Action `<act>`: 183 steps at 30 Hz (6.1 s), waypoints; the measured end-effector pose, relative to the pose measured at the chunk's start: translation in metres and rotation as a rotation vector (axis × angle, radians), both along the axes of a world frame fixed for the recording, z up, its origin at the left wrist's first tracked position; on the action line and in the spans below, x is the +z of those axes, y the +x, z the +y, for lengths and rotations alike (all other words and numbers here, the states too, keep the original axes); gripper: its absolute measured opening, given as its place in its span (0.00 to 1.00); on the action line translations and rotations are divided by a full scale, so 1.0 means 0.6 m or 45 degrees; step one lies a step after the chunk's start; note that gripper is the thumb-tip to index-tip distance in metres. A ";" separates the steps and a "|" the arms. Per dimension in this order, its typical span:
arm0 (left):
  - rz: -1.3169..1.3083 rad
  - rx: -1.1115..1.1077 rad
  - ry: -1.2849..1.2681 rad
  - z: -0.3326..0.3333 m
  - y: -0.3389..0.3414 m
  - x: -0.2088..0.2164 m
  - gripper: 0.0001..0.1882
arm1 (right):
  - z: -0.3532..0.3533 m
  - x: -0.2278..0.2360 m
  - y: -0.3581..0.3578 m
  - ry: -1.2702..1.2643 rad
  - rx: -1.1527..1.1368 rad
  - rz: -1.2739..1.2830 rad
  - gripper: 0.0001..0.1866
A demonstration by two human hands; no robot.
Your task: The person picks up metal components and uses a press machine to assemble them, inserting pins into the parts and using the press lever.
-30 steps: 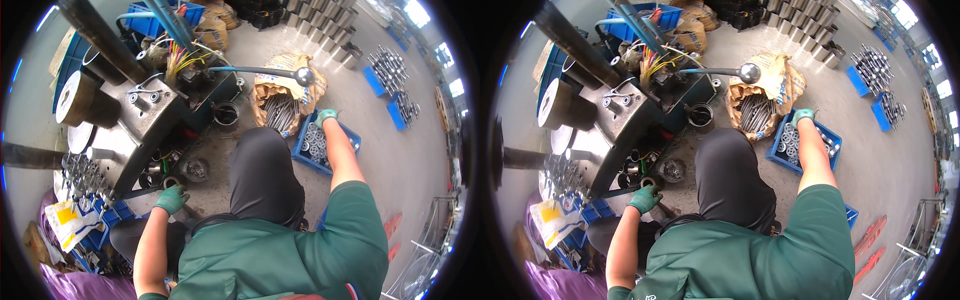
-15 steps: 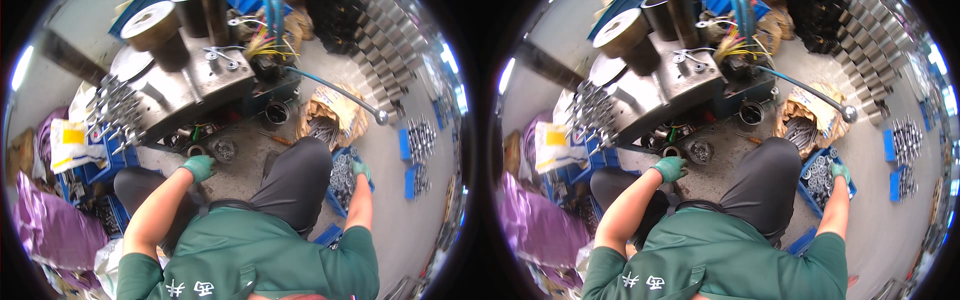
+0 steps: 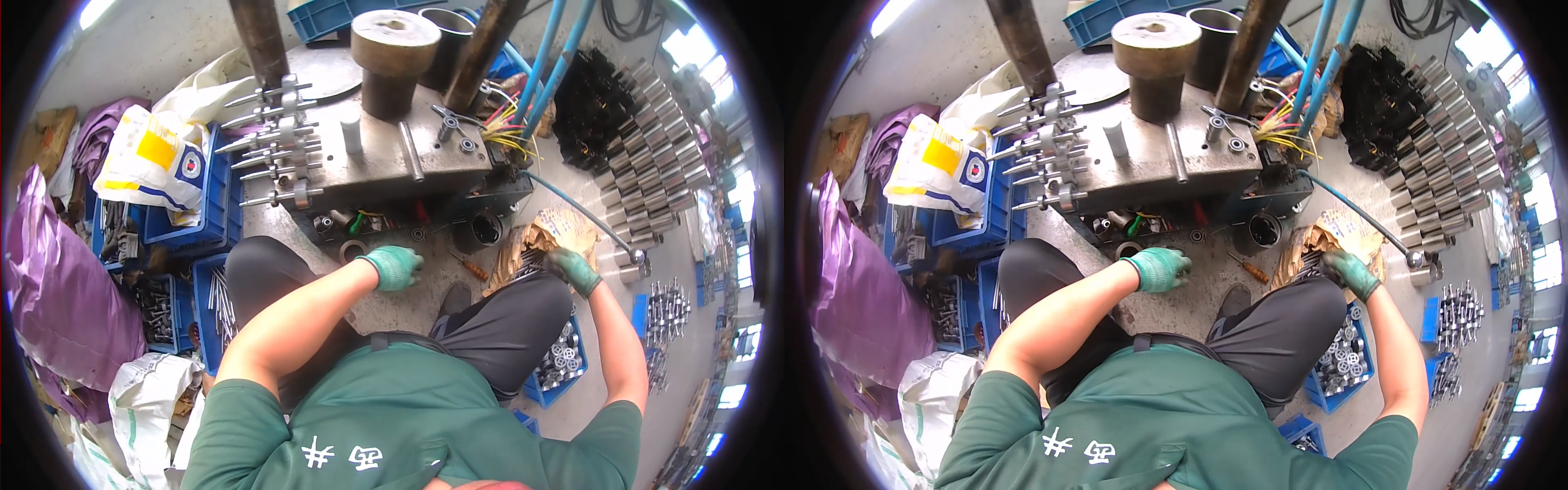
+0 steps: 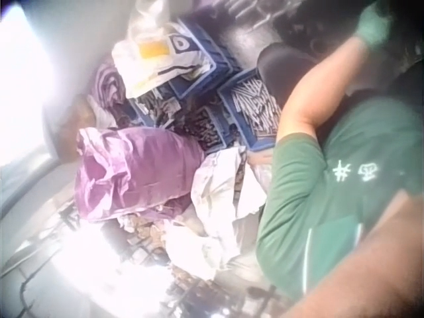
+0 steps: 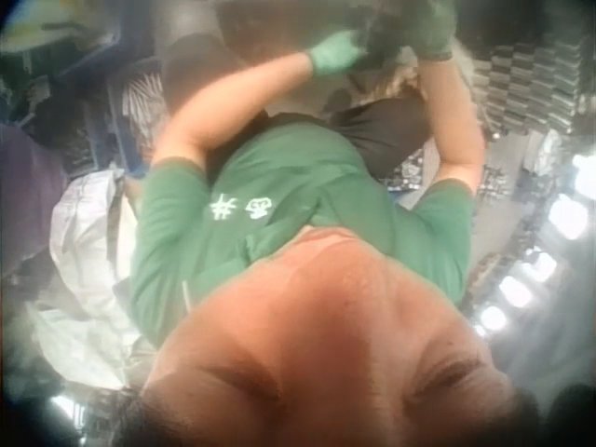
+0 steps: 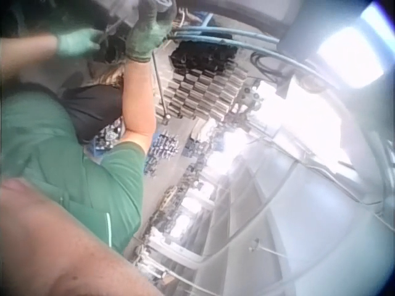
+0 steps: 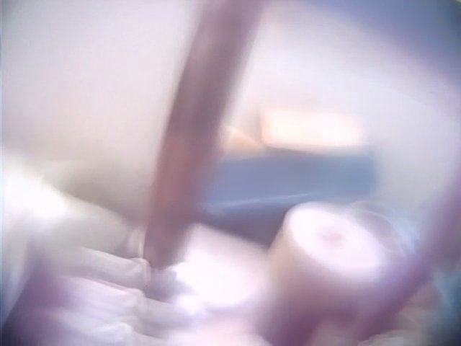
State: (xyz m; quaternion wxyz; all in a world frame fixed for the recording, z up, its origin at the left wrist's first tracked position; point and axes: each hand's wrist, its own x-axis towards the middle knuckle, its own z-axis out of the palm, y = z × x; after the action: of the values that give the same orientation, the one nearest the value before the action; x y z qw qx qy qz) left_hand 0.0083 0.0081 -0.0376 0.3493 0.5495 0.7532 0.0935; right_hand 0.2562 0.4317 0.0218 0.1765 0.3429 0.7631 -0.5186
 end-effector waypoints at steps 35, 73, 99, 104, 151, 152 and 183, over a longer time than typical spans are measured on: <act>-2.182 1.369 0.431 0.062 0.010 0.049 0.09 | -0.382 0.390 -0.692 1.432 0.718 0.855 0.25; -1.231 1.049 1.164 0.018 -0.067 0.069 0.30 | -0.138 0.411 -0.056 1.525 0.859 0.398 0.11; -0.161 1.246 1.632 0.150 -0.445 0.482 0.17 | -0.031 0.442 -0.242 1.797 0.003 0.770 0.13; -0.016 1.205 1.494 0.155 -0.453 0.491 0.14 | -0.038 0.445 -0.237 1.784 0.013 0.767 0.11; 0.132 1.131 1.514 0.159 -0.458 0.406 0.14 | -0.235 0.244 0.042 1.388 0.236 0.432 0.10; 0.134 1.145 1.499 0.159 -0.459 0.405 0.14 | -0.235 0.245 0.042 1.390 0.248 0.429 0.10; -0.012 1.145 1.509 0.149 -0.466 0.400 0.12 | -0.100 0.320 -0.008 1.180 0.528 0.538 0.18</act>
State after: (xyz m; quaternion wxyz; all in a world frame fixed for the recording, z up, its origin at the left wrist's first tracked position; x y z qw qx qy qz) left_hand -0.2710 0.0977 0.2024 -0.0745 0.2839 0.7273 0.6204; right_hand 0.2515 0.3716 0.2136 -0.0514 0.1157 0.9820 -0.1403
